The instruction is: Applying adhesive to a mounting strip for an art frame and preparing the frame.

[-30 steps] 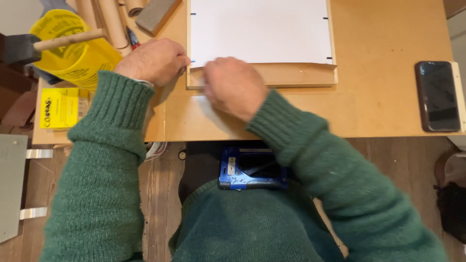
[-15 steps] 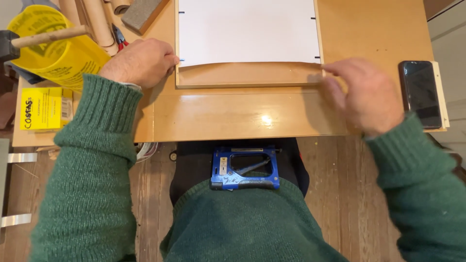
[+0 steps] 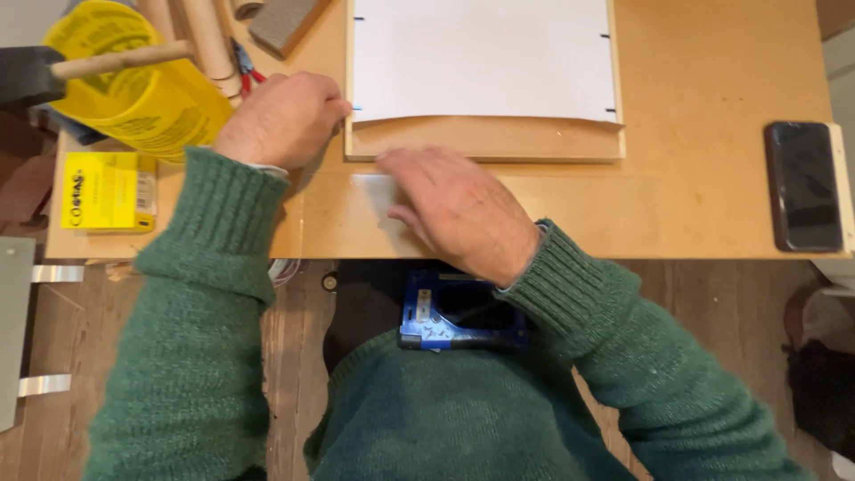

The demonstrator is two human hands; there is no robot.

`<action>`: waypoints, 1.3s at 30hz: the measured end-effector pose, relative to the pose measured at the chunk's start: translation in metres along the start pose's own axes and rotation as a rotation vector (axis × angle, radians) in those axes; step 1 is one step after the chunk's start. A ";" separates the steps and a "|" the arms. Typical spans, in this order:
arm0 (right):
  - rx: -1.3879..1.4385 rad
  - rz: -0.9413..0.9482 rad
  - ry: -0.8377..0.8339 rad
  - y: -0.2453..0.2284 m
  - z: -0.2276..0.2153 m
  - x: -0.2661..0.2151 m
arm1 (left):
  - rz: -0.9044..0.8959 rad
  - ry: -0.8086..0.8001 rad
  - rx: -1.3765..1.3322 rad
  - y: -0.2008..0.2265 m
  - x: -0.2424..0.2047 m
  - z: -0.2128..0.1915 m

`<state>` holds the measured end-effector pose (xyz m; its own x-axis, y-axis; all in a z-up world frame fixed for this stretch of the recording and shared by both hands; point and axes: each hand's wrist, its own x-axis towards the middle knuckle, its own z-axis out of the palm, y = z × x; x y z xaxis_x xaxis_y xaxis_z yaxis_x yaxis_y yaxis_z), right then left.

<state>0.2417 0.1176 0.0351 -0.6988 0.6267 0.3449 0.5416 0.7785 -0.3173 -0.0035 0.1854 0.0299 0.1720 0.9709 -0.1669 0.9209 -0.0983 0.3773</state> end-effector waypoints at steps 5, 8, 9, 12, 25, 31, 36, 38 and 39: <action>0.193 -0.057 0.030 0.003 -0.034 0.029 | 0.048 0.279 -0.141 0.019 -0.060 -0.012; 0.204 0.016 0.083 0.010 -0.065 0.030 | 0.055 0.470 -0.362 0.029 -0.116 -0.023; 0.202 0.082 0.117 0.012 -0.074 0.028 | 0.023 0.514 -0.484 0.030 -0.137 -0.024; 0.136 0.255 0.173 0.023 -0.075 0.005 | -0.132 0.557 -0.526 0.011 -0.179 -0.008; 0.441 0.520 0.557 0.043 -0.032 -0.134 | -0.164 0.850 -0.570 -0.069 -0.214 0.010; 0.404 0.475 0.565 0.027 -0.044 -0.148 | -0.118 0.852 -0.185 -0.259 -0.109 -0.029; 0.312 0.585 0.539 0.009 -0.059 -0.159 | -0.529 0.323 -0.253 -0.235 -0.062 -0.052; 0.301 0.606 0.544 0.012 -0.061 -0.161 | -0.515 0.409 -0.410 -0.266 -0.059 -0.041; 0.290 0.626 0.539 0.013 -0.062 -0.163 | -0.507 0.491 -0.573 -0.281 -0.058 -0.033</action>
<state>0.3918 0.0271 0.0295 0.0433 0.9242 0.3794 0.5605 0.2919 -0.7750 -0.2839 0.1642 -0.0369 -0.4958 0.8648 -0.0786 0.5076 0.3621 0.7818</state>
